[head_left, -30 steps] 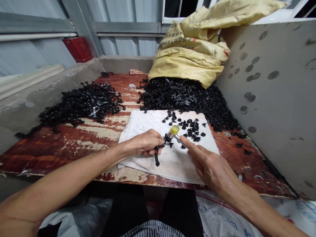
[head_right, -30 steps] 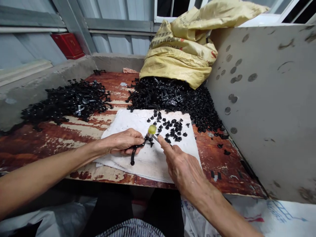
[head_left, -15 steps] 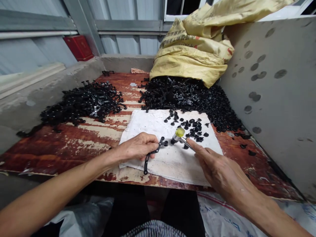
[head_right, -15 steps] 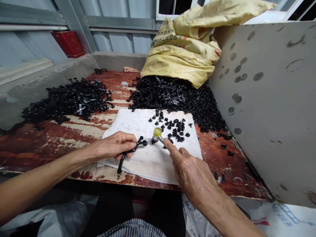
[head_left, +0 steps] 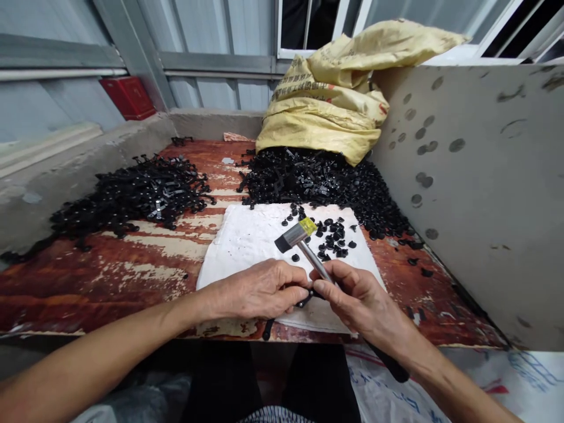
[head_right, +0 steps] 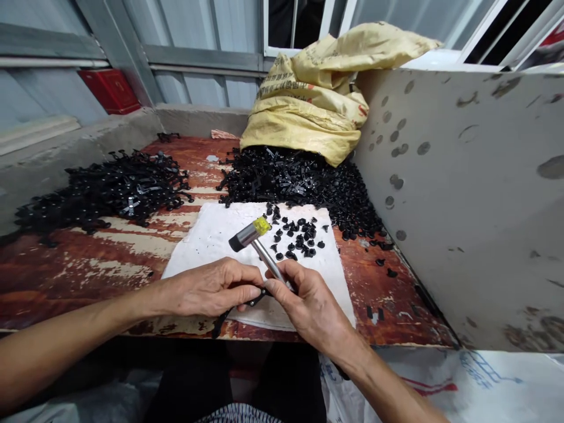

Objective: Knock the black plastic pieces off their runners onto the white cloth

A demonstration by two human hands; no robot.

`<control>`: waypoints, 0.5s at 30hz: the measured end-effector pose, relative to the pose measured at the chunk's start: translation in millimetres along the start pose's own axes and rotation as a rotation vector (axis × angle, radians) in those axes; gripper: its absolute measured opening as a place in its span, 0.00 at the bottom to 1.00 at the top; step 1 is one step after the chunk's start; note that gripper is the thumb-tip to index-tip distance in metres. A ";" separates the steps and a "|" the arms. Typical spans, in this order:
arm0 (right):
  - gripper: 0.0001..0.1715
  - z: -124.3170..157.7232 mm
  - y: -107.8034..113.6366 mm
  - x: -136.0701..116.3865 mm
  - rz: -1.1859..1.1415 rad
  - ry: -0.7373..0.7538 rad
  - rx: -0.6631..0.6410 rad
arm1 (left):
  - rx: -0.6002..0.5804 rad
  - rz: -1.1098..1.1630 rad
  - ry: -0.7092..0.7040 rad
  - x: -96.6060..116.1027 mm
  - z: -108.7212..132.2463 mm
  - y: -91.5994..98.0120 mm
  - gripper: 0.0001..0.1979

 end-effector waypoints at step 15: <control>0.19 5.7 -3.4 6.5 -0.326 0.053 0.232 | 0.238 0.888 0.140 -83.1 -11.5 -24.3 0.23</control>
Point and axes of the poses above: each hand's wrist, its own z-axis away from the middle knuckle, its own y-axis out of the back of the hand, x = y × z, the point moved 5 cm from there along -z, towards the middle knuckle, and after that the axes turned 7 degrees about -x, right-handed, at the moved point
